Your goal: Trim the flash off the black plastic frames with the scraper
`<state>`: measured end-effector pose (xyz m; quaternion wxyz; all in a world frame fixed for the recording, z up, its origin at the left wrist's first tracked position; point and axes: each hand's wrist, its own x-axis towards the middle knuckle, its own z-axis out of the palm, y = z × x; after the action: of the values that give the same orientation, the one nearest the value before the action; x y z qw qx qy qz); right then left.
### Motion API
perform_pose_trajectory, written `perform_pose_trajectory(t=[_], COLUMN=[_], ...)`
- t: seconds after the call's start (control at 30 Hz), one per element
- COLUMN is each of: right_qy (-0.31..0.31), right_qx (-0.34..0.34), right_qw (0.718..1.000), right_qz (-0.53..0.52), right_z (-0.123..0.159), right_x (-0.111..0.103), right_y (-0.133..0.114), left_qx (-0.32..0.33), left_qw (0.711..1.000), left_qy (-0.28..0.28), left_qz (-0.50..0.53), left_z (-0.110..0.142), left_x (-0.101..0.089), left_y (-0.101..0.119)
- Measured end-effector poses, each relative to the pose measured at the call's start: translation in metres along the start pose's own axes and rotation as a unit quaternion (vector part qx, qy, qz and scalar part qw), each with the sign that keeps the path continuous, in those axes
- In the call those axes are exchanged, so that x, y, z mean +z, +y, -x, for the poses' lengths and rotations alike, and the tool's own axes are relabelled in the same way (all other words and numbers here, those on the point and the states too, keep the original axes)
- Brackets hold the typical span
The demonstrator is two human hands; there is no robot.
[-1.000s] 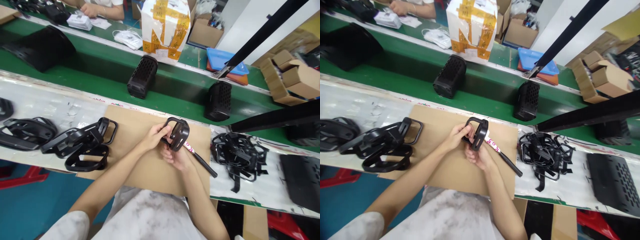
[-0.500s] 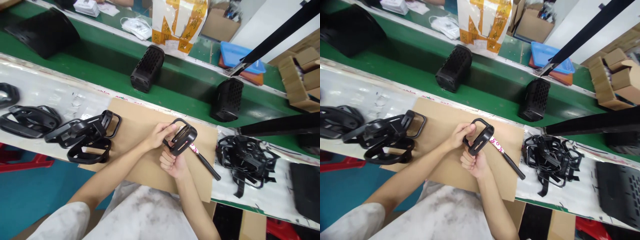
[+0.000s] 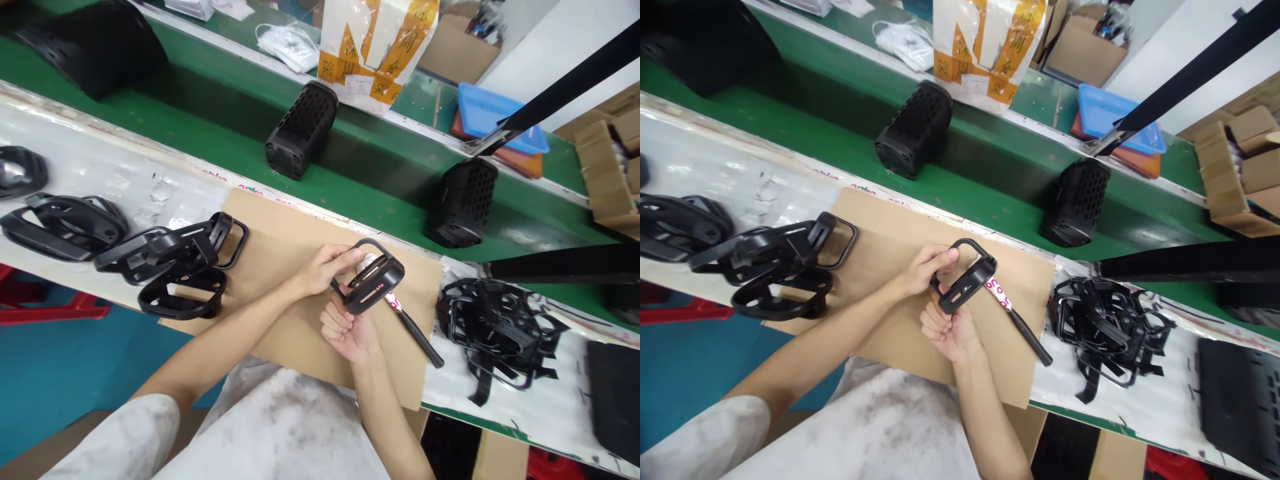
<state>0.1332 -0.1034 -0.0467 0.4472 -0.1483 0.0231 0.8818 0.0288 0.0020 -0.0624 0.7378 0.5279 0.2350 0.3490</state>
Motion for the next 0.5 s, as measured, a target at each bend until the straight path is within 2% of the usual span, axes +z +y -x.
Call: perform_pose_trajectory(t=[0.1, 0.2, 0.27, 0.33, 0.37, 0.4, 0.43, 0.47, 0.5], right_qy=[0.026, 0.127, 0.191, 0.234, 0.264, 0.302, 0.344, 0.378, 0.398], right_qx=[0.015, -0.022, -0.057, -0.101, -0.138, -0.185, -0.235, -0.278, -0.296], right_qw=[0.999, 0.982, 0.96, 0.922, 0.881, 0.813, 0.716, 0.604, 0.501], right_qz=[0.042, 0.139, 0.199, 0.292, 0.368, 0.461, 0.56, 0.644, 0.71], right_z=[-0.001, -0.001, 0.003, 0.015, 0.024, 0.033, 0.044, 0.054, 0.062], right_x=[-0.005, -0.01, -0.011, -0.01, -0.01, -0.01, -0.011, -0.014, -0.018], right_y=[-0.007, -0.013, -0.016, -0.021, -0.024, -0.029, -0.035, -0.042, -0.049], left_qx=[-0.004, -0.031, -0.052, -0.065, -0.061, -0.049, -0.028, -0.005, 0.015], left_qw=[0.999, 0.988, 0.983, 0.977, 0.971, 0.964, 0.958, 0.953, 0.95], left_qy=[-0.02, -0.041, 0.006, 0.102, 0.159, 0.211, 0.253, 0.284, 0.305], left_qz=[0.05, 0.143, 0.177, 0.175, 0.166, 0.151, 0.129, 0.101, 0.07], left_z=[-0.002, -0.005, -0.007, -0.009, -0.01, -0.012, -0.013, -0.014, -0.015], left_x=[-0.003, -0.009, -0.012, -0.016, -0.018, -0.021, -0.023, -0.024, -0.025], left_y=[0.007, 0.017, 0.021, 0.021, 0.021, 0.02, 0.019, 0.018, 0.018])
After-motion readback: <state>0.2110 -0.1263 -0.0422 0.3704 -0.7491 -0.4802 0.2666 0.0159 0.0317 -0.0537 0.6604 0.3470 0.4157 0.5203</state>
